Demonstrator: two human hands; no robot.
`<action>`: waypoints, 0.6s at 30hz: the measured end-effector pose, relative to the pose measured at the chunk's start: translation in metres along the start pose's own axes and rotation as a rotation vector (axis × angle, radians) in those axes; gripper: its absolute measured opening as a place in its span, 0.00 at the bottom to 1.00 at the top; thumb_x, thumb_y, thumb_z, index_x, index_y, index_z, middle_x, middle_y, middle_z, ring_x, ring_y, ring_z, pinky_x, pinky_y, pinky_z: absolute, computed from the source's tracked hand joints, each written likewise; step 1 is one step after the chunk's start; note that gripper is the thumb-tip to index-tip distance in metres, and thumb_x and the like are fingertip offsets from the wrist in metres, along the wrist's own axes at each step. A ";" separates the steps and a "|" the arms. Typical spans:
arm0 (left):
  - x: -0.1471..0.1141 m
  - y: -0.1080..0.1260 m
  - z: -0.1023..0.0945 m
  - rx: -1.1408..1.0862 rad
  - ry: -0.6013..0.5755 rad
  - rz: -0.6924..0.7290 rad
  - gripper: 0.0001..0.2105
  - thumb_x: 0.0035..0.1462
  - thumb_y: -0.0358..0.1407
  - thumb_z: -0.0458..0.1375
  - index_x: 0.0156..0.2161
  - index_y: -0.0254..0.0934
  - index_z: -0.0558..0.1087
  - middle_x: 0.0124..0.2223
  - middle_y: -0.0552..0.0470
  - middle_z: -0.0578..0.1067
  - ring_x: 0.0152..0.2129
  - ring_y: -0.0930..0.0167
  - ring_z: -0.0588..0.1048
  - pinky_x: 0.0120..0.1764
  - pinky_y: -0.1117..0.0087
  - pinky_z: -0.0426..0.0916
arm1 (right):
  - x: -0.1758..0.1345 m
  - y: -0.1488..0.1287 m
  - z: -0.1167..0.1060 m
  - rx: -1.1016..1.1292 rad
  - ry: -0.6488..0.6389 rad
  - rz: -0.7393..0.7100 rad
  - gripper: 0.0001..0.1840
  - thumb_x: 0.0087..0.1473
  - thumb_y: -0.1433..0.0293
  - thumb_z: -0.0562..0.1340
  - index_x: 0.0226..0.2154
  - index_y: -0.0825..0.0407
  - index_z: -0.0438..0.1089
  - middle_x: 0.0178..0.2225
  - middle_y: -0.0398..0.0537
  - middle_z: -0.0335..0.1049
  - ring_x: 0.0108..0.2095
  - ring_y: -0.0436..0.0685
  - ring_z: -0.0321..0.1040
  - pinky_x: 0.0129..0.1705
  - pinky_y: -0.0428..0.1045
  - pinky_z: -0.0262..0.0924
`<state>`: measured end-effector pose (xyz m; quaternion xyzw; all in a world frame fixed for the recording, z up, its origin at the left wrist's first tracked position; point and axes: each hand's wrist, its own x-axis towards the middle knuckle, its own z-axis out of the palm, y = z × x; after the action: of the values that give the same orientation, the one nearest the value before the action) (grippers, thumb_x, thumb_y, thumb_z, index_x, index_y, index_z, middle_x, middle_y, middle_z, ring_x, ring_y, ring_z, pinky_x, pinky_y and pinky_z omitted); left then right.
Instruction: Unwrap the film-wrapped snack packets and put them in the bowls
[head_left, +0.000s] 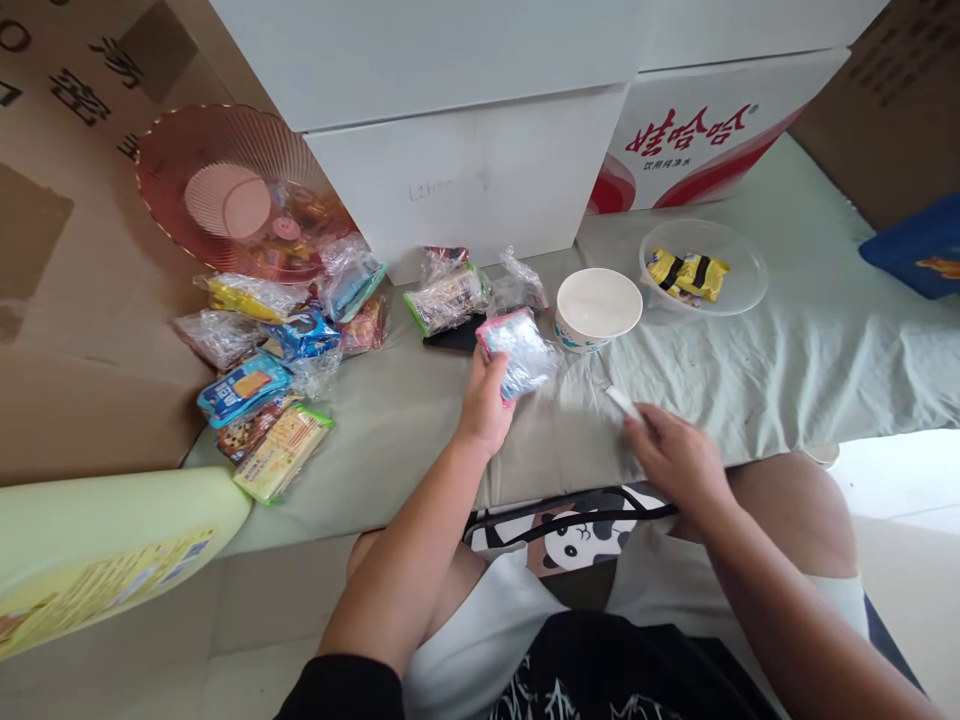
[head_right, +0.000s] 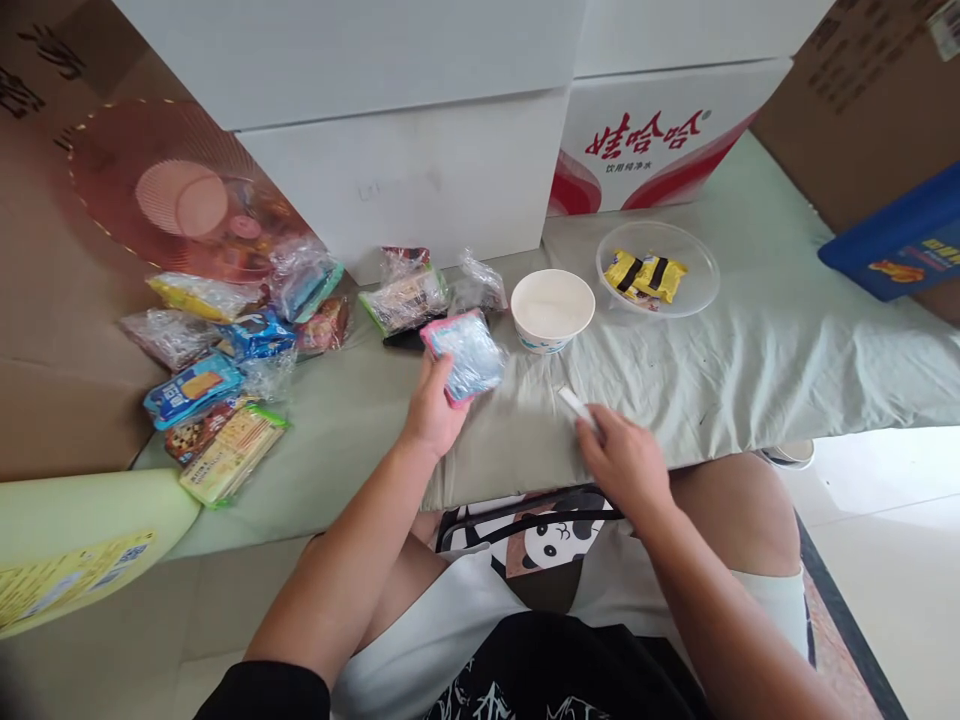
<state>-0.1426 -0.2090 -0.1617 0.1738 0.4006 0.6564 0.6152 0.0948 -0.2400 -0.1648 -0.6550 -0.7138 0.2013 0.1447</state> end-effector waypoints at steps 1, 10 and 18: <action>-0.003 -0.004 0.002 0.007 -0.020 -0.025 0.22 0.48 0.39 0.67 0.50 0.43 0.74 0.48 0.51 0.79 0.46 0.65 0.77 0.45 0.68 0.72 | 0.003 0.008 -0.001 -0.065 0.109 -0.022 0.18 0.60 0.59 0.55 0.41 0.51 0.75 0.36 0.56 0.77 0.35 0.65 0.73 0.37 0.57 0.64; -0.018 -0.018 0.014 -0.025 -0.089 -0.268 0.20 0.43 0.38 0.67 0.43 0.38 0.74 0.34 0.55 0.78 0.28 0.72 0.75 0.32 0.73 0.68 | 0.010 -0.042 0.022 0.222 0.276 -0.507 0.28 0.58 0.70 0.61 0.61 0.46 0.63 0.52 0.56 0.72 0.51 0.64 0.71 0.52 0.61 0.68; 0.002 -0.017 0.001 0.043 0.176 -0.105 0.17 0.44 0.39 0.62 0.42 0.40 0.68 0.37 0.53 0.75 0.31 0.70 0.75 0.37 0.69 0.71 | 0.007 -0.031 0.031 0.264 0.305 -0.532 0.12 0.53 0.80 0.58 0.29 0.48 0.72 0.44 0.50 0.72 0.44 0.59 0.72 0.46 0.56 0.66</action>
<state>-0.1308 -0.2078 -0.1747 0.1076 0.4757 0.6272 0.6073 0.0521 -0.2384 -0.1775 -0.4441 -0.7976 0.1467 0.3810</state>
